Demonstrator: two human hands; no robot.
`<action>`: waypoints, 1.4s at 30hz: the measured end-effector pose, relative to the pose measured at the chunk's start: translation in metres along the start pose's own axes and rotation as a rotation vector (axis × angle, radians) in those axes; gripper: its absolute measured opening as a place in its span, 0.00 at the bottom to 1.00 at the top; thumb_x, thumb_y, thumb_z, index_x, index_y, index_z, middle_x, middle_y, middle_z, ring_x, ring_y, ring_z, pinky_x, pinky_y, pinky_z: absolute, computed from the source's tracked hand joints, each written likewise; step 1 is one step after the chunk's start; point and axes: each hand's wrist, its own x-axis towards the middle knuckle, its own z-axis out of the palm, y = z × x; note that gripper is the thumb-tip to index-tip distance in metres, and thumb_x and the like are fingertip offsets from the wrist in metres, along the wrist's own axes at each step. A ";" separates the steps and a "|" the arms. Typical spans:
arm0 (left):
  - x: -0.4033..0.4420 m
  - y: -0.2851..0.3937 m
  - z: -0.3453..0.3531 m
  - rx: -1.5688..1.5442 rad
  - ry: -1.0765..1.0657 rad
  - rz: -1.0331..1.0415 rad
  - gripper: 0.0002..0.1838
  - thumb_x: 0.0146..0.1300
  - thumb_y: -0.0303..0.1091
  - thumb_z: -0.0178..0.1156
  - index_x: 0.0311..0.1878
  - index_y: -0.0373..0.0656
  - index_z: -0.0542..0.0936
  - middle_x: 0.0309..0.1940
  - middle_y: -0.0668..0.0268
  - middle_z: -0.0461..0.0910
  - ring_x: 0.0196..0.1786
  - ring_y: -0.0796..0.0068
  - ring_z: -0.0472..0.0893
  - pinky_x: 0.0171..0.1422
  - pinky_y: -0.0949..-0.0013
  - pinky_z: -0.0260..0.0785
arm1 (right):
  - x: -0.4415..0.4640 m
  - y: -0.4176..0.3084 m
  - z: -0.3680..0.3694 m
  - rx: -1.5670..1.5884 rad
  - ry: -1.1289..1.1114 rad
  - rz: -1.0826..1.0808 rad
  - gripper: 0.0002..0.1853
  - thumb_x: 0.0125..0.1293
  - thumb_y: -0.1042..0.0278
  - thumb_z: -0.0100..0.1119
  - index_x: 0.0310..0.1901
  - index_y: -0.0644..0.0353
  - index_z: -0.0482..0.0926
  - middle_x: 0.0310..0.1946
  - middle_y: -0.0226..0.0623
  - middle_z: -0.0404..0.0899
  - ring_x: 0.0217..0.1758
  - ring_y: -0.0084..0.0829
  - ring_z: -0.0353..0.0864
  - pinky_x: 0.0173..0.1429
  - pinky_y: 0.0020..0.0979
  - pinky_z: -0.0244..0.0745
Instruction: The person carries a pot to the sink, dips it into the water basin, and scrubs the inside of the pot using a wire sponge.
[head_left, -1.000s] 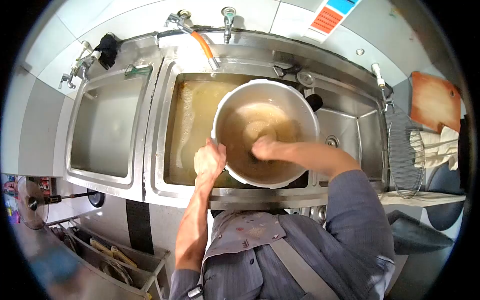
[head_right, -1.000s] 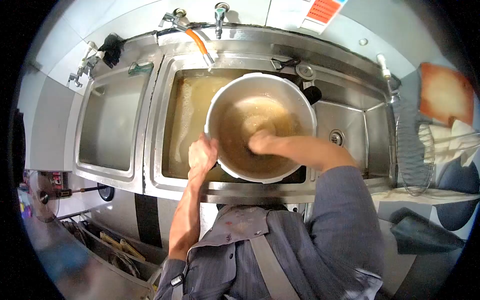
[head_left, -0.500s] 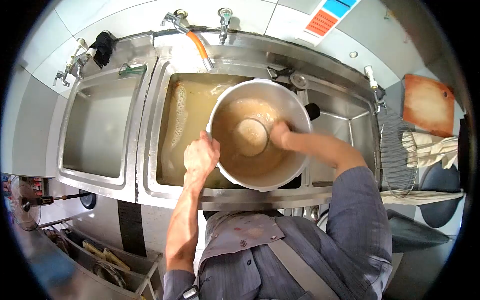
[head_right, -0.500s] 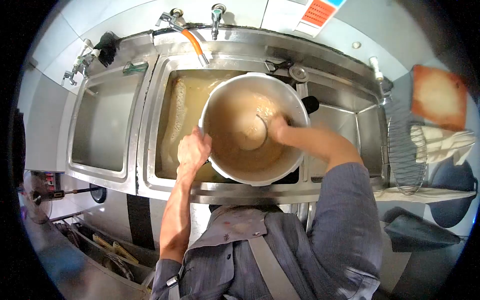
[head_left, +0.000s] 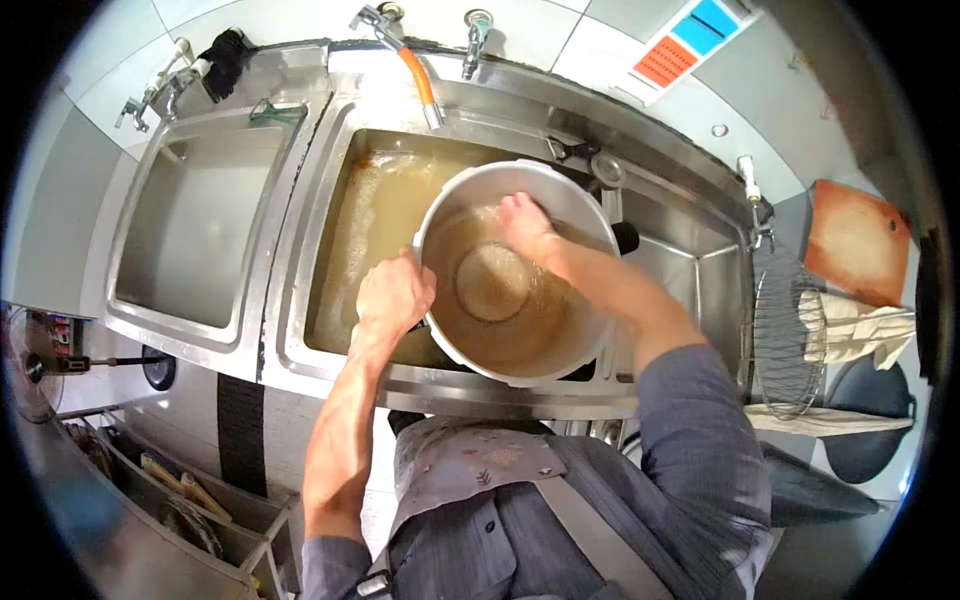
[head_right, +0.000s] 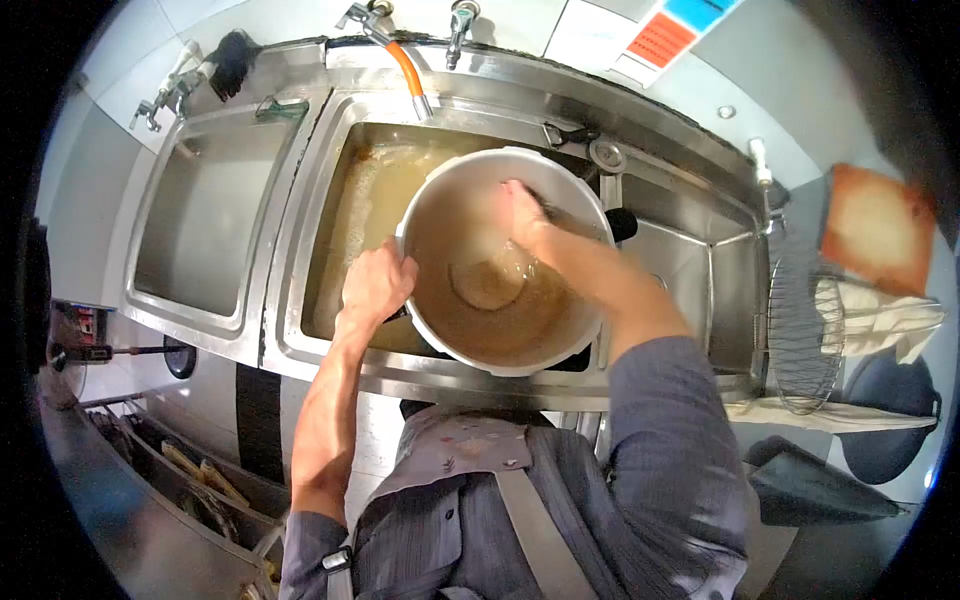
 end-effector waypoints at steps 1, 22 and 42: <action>0.000 0.002 0.000 0.019 0.000 0.027 0.17 0.63 0.38 0.54 0.41 0.30 0.79 0.34 0.38 0.84 0.41 0.38 0.85 0.51 0.43 0.77 | -0.024 0.009 -0.009 -0.123 -0.195 -0.055 0.14 0.61 0.63 0.59 0.45 0.57 0.88 0.51 0.34 0.84 0.57 0.38 0.76 0.58 0.44 0.69; -0.012 0.004 0.008 0.013 0.019 0.020 0.16 0.63 0.37 0.54 0.43 0.30 0.79 0.30 0.40 0.84 0.38 0.39 0.85 0.47 0.44 0.78 | -0.053 -0.004 0.045 0.316 -0.551 0.018 0.13 0.67 0.69 0.55 0.50 0.56 0.85 0.45 0.37 0.86 0.46 0.36 0.87 0.45 0.35 0.84; -0.013 -0.007 0.028 -0.139 0.007 -0.015 0.22 0.61 0.38 0.55 0.44 0.23 0.77 0.31 0.33 0.81 0.40 0.33 0.84 0.51 0.43 0.76 | 0.055 -0.063 -0.031 1.859 0.355 0.679 0.15 0.72 0.73 0.52 0.58 0.67 0.72 0.42 0.50 0.83 0.34 0.41 0.85 0.42 0.41 0.83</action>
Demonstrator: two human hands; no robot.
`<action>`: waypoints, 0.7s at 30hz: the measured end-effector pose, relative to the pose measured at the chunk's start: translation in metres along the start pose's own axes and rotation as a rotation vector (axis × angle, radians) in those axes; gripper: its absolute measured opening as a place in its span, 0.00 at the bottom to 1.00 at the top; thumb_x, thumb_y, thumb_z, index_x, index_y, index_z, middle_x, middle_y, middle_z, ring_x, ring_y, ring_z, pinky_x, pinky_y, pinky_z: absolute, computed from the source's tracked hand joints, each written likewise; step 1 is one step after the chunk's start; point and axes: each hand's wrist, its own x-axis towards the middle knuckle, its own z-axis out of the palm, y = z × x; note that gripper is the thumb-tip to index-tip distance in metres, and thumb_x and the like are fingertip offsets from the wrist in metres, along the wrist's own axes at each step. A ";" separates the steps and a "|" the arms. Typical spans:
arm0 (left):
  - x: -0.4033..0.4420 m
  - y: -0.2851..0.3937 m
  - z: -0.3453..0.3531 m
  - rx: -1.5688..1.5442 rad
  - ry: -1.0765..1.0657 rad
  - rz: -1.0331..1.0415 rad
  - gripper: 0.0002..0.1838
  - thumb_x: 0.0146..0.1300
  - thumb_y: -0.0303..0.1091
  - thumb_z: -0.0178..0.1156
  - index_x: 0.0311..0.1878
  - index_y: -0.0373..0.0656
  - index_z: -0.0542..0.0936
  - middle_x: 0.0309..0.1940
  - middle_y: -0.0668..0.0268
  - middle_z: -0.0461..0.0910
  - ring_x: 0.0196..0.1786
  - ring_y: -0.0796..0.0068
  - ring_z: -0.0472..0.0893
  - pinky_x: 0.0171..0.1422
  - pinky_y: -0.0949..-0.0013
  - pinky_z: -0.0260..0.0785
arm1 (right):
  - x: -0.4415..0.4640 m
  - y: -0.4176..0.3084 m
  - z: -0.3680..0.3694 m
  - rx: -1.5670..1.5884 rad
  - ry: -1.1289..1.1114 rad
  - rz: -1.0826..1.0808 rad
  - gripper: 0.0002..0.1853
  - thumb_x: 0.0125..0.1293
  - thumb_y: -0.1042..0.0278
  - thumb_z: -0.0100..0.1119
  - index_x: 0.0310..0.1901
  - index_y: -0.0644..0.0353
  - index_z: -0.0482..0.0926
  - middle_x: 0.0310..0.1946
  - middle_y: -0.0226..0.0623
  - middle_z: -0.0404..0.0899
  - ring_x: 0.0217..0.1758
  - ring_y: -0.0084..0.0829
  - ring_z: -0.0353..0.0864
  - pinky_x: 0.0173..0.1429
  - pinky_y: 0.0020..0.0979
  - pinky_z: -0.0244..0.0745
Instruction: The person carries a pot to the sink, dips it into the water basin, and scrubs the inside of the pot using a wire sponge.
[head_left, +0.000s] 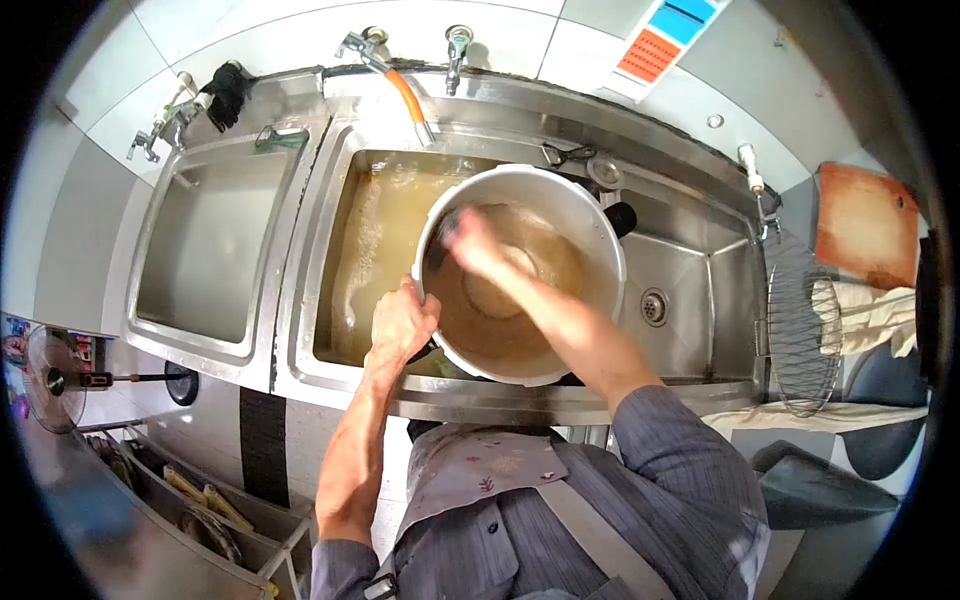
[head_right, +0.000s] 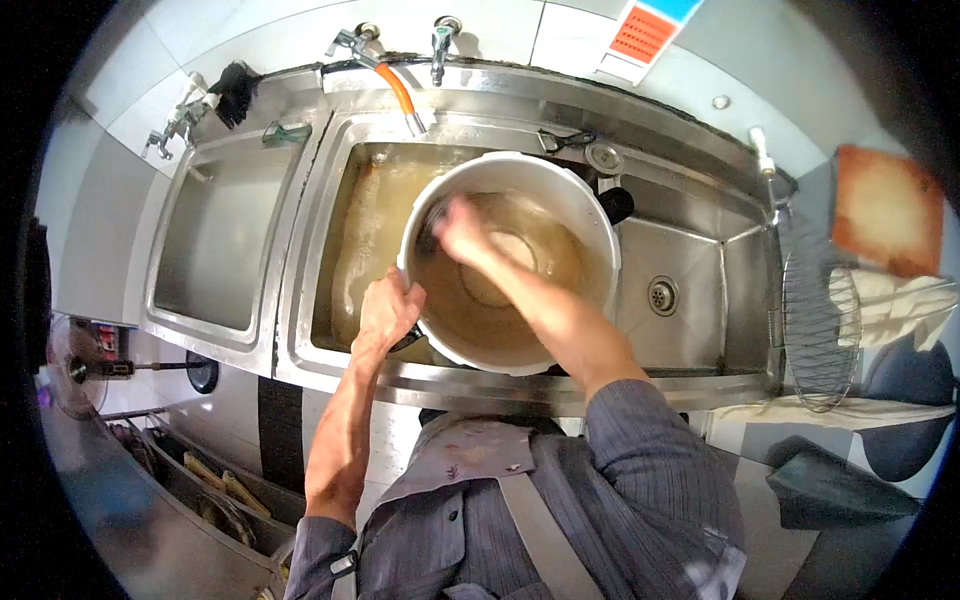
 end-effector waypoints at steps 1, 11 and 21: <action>0.001 0.002 -0.001 0.004 -0.005 -0.011 0.22 0.61 0.38 0.56 0.45 0.23 0.77 0.31 0.32 0.81 0.40 0.33 0.84 0.51 0.43 0.76 | -0.016 -0.006 0.012 -0.398 -0.199 -0.141 0.14 0.71 0.74 0.51 0.55 0.68 0.75 0.40 0.51 0.84 0.34 0.45 0.85 0.44 0.45 0.82; -0.003 0.001 0.002 0.086 0.050 0.072 0.20 0.63 0.39 0.55 0.45 0.26 0.76 0.27 0.36 0.81 0.36 0.34 0.84 0.47 0.41 0.77 | 0.014 0.048 -0.098 -1.289 -0.068 -0.150 0.14 0.73 0.63 0.50 0.45 0.65 0.81 0.39 0.40 0.85 0.37 0.36 0.85 0.36 0.38 0.82; -0.006 0.002 0.002 0.097 0.037 0.010 0.21 0.62 0.39 0.54 0.47 0.26 0.76 0.29 0.35 0.82 0.37 0.34 0.84 0.50 0.41 0.77 | -0.089 0.105 0.018 -0.985 -1.032 -0.602 0.12 0.66 0.66 0.53 0.39 0.59 0.86 0.39 0.46 0.86 0.42 0.44 0.84 0.48 0.43 0.81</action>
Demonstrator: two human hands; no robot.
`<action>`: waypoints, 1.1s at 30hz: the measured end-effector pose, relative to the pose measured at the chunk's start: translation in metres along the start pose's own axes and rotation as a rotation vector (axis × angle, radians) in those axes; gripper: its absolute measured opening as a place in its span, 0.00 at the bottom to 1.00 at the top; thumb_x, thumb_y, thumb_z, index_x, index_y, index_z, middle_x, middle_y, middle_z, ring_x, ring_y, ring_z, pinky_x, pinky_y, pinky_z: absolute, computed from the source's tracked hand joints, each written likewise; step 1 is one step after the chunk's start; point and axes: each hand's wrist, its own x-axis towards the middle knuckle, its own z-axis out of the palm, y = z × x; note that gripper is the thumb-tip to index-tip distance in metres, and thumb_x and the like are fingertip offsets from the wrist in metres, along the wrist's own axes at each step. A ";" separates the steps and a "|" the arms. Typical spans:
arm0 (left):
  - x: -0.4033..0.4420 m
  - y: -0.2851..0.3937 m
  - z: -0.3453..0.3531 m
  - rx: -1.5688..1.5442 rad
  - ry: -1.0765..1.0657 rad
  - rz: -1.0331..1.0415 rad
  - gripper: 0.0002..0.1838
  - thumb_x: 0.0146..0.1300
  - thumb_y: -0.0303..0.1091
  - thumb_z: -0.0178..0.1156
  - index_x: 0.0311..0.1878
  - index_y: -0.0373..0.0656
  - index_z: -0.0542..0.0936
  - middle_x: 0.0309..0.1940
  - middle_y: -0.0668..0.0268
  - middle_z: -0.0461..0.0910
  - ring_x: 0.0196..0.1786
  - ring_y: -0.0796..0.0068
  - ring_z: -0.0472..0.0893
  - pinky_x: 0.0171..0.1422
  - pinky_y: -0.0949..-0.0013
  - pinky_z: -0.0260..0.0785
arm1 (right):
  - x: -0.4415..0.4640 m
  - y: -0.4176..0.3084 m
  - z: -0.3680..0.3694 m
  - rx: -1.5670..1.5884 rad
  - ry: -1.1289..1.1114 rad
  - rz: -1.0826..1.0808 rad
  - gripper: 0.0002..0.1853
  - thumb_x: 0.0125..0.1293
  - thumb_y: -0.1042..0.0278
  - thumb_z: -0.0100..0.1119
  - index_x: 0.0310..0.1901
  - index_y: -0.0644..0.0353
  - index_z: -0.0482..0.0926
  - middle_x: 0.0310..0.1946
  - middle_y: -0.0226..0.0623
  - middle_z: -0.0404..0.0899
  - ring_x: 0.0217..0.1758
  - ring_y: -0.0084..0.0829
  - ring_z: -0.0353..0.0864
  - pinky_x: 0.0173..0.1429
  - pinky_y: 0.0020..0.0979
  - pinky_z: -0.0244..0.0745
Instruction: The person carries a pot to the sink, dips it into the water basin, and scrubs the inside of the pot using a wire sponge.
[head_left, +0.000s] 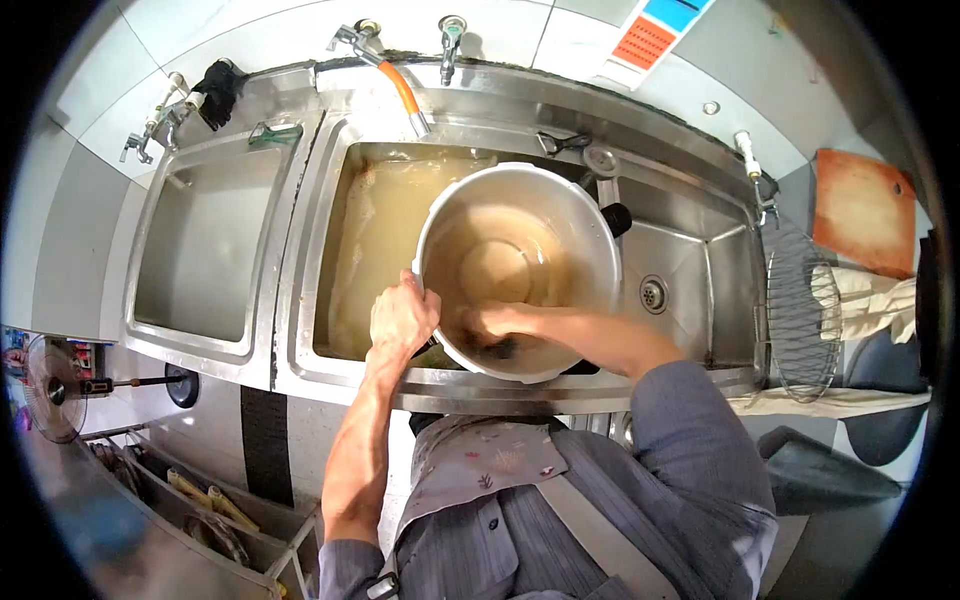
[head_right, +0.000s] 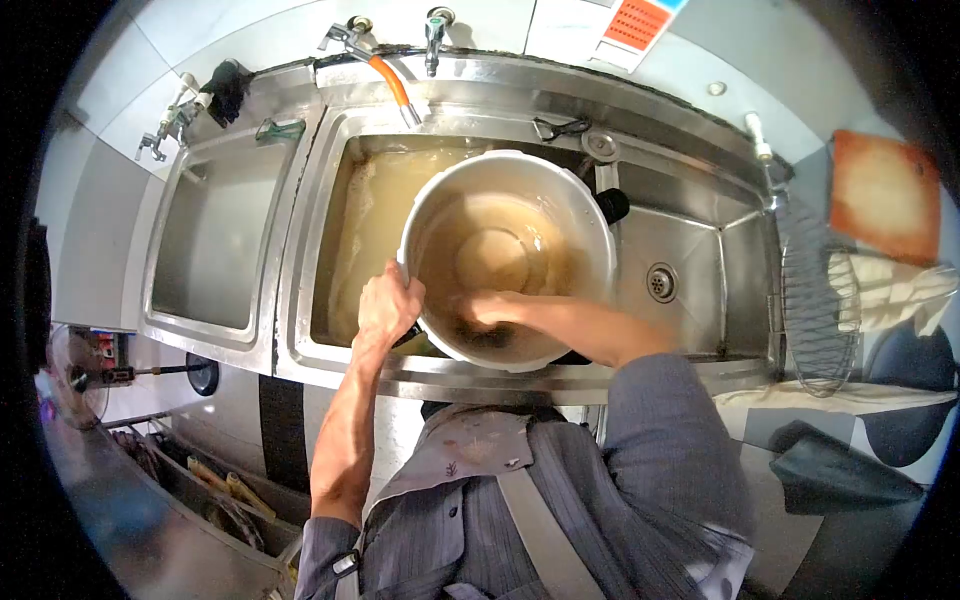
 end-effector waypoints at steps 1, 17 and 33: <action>0.000 -0.002 0.001 0.004 0.001 -0.003 0.21 0.62 0.39 0.54 0.47 0.26 0.76 0.29 0.35 0.82 0.37 0.34 0.84 0.50 0.41 0.77 | 0.024 -0.008 -0.011 -0.118 0.182 0.023 0.12 0.66 0.66 0.52 0.40 0.60 0.86 0.38 0.50 0.85 0.40 0.46 0.85 0.49 0.43 0.81; -0.010 0.001 -0.002 -0.027 -0.052 -0.034 0.22 0.62 0.39 0.55 0.47 0.24 0.77 0.32 0.33 0.82 0.40 0.34 0.84 0.52 0.42 0.76 | -0.091 0.019 -0.041 -0.149 -0.646 0.312 0.15 0.65 0.65 0.55 0.49 0.56 0.87 0.53 0.36 0.85 0.54 0.37 0.83 0.57 0.43 0.77; -0.017 0.003 -0.003 -0.017 -0.001 0.028 0.21 0.63 0.39 0.55 0.48 0.26 0.74 0.27 0.38 0.82 0.35 0.36 0.84 0.47 0.43 0.78 | -0.100 0.055 -0.082 -0.468 -0.353 0.650 0.12 0.65 0.64 0.62 0.47 0.54 0.89 0.46 0.29 0.88 0.51 0.32 0.85 0.48 0.40 0.77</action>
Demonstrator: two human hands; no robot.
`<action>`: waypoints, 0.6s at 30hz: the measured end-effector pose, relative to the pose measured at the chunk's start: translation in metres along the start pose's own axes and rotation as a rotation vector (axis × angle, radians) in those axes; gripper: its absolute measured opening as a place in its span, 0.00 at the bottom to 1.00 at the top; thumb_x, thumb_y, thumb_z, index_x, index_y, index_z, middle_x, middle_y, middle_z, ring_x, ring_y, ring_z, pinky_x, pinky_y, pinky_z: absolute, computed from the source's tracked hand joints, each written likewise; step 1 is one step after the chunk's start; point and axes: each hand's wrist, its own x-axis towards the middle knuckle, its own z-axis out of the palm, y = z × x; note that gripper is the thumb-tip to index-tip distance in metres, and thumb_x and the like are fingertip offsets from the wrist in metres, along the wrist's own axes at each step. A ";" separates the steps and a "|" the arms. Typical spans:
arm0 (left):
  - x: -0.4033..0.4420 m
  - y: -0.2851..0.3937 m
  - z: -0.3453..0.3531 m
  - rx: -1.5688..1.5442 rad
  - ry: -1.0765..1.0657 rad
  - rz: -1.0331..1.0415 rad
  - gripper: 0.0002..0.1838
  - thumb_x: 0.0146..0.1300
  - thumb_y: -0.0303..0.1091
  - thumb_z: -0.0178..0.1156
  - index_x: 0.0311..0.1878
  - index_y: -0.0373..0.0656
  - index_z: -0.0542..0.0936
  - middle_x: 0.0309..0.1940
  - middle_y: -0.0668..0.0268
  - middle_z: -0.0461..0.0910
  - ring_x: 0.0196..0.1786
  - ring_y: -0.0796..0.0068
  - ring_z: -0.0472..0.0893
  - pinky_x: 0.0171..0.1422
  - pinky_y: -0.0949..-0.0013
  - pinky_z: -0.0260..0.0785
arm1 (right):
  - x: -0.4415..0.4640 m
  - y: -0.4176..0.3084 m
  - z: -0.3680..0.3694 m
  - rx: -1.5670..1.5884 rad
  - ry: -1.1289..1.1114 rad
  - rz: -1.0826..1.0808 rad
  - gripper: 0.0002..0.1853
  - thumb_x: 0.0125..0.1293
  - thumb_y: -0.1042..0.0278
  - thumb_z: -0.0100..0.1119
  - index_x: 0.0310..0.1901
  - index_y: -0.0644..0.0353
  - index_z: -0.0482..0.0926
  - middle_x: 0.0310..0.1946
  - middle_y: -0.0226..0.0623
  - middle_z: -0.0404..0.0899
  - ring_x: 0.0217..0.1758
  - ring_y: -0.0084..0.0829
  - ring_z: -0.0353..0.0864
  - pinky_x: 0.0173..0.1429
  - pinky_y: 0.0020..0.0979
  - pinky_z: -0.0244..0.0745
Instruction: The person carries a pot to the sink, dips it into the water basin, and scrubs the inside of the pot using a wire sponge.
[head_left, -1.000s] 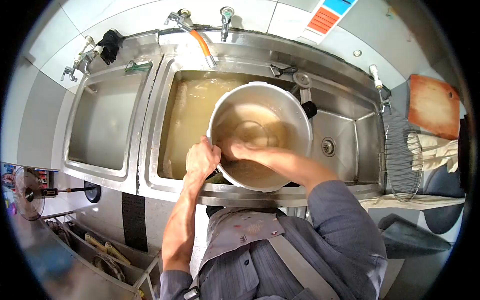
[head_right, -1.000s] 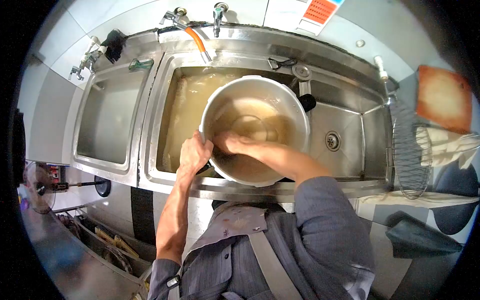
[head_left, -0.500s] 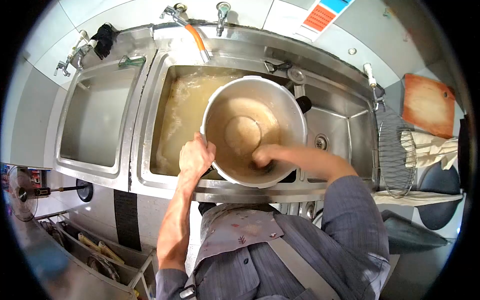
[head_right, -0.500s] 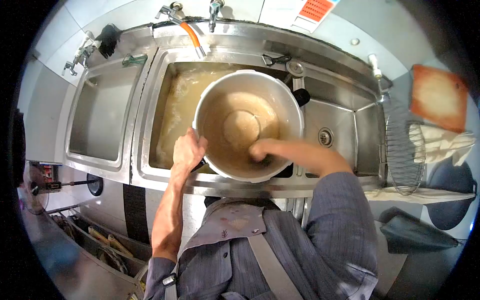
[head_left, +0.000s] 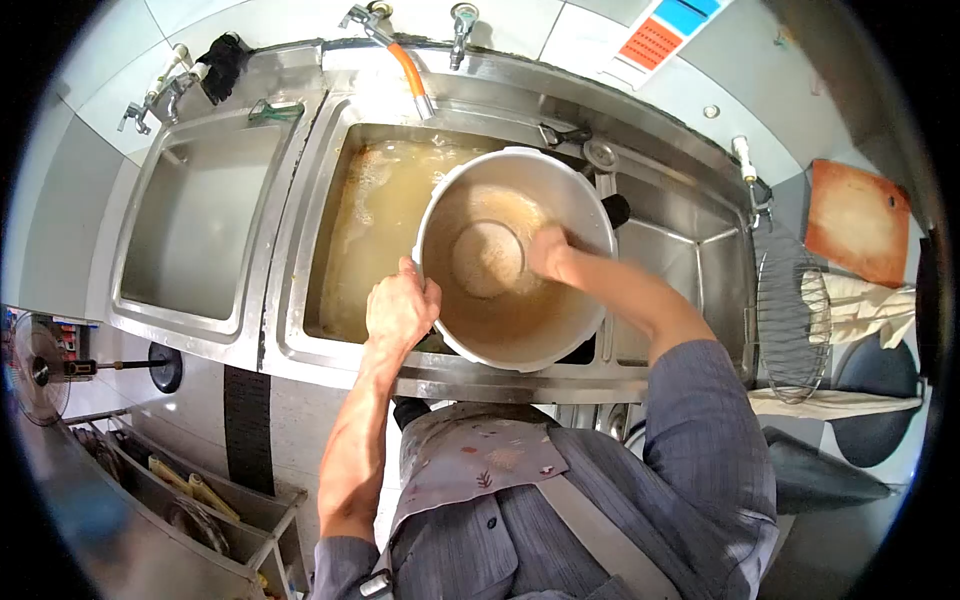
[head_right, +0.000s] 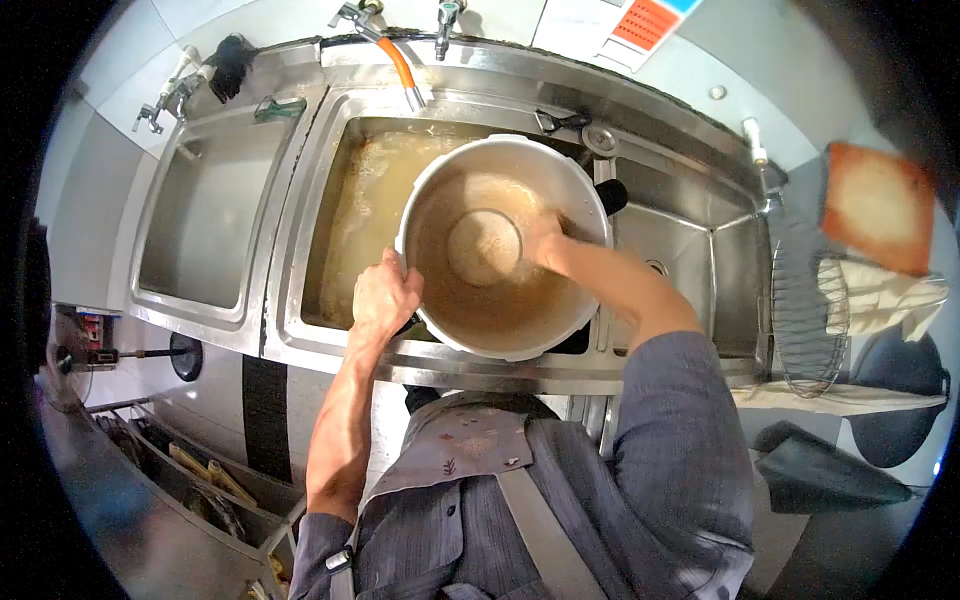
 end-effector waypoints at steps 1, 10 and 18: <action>0.000 0.000 0.000 -0.004 0.001 -0.005 0.21 0.63 0.39 0.55 0.48 0.26 0.74 0.27 0.38 0.82 0.35 0.36 0.84 0.47 0.43 0.78 | 0.010 -0.017 0.032 -0.121 -0.061 -0.227 0.12 0.65 0.64 0.61 0.47 0.54 0.89 0.44 0.29 0.88 0.47 0.31 0.85 0.42 0.39 0.77; -0.001 -0.009 0.017 -0.037 0.016 -0.041 0.20 0.63 0.38 0.55 0.45 0.25 0.76 0.29 0.34 0.81 0.36 0.34 0.84 0.48 0.42 0.77 | 0.074 -0.096 -0.069 0.675 0.513 -0.117 0.12 0.68 0.70 0.49 0.40 0.64 0.83 0.42 0.50 0.86 0.48 0.46 0.86 0.51 0.44 0.81; -0.003 -0.012 0.019 -0.088 0.054 -0.029 0.22 0.63 0.38 0.55 0.46 0.23 0.75 0.26 0.35 0.81 0.35 0.34 0.84 0.47 0.41 0.77 | -0.011 -0.033 -0.033 0.505 0.042 0.046 0.25 0.67 0.69 0.53 0.64 0.69 0.69 0.61 0.52 0.75 0.63 0.49 0.76 0.66 0.50 0.74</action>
